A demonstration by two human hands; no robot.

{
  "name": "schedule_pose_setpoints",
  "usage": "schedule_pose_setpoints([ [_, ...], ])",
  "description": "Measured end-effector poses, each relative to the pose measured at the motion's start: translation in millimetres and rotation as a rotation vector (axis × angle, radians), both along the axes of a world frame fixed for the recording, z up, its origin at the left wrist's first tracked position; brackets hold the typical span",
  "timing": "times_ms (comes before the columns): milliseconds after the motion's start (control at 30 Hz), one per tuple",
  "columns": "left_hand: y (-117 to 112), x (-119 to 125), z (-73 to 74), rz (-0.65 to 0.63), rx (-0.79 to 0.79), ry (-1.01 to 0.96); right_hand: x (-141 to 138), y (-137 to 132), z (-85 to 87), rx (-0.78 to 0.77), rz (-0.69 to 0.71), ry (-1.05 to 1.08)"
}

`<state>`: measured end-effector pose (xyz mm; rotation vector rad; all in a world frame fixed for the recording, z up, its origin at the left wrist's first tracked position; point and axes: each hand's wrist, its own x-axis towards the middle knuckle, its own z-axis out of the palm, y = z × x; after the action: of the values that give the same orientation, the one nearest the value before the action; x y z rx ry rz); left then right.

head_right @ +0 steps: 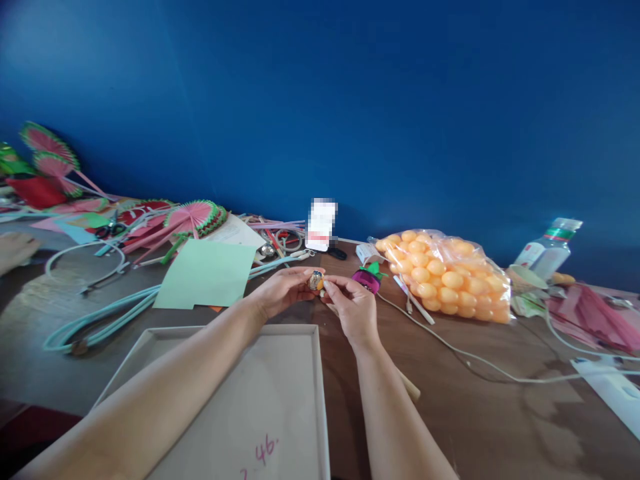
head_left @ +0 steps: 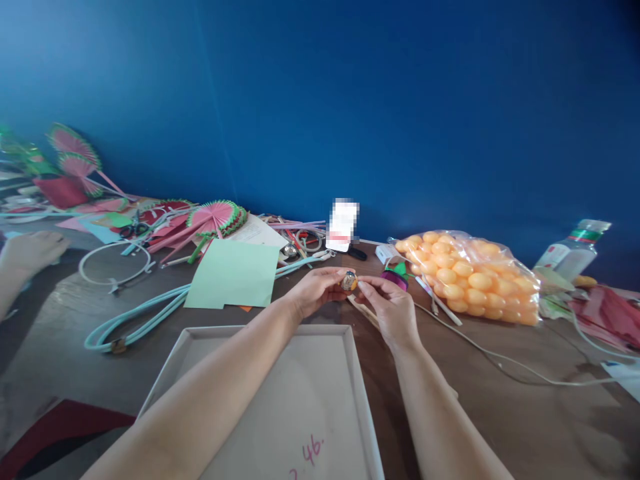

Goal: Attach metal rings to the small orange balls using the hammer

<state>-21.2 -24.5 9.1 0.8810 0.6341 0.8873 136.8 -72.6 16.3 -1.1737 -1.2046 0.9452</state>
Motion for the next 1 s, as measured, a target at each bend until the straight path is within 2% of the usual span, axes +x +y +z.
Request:
schedule_pose_setpoints([
  [1000, -2.5, -0.8, 3.3, -0.018, 0.018, -0.032, 0.2, -2.7, 2.9, -0.01, 0.014, -0.002],
])
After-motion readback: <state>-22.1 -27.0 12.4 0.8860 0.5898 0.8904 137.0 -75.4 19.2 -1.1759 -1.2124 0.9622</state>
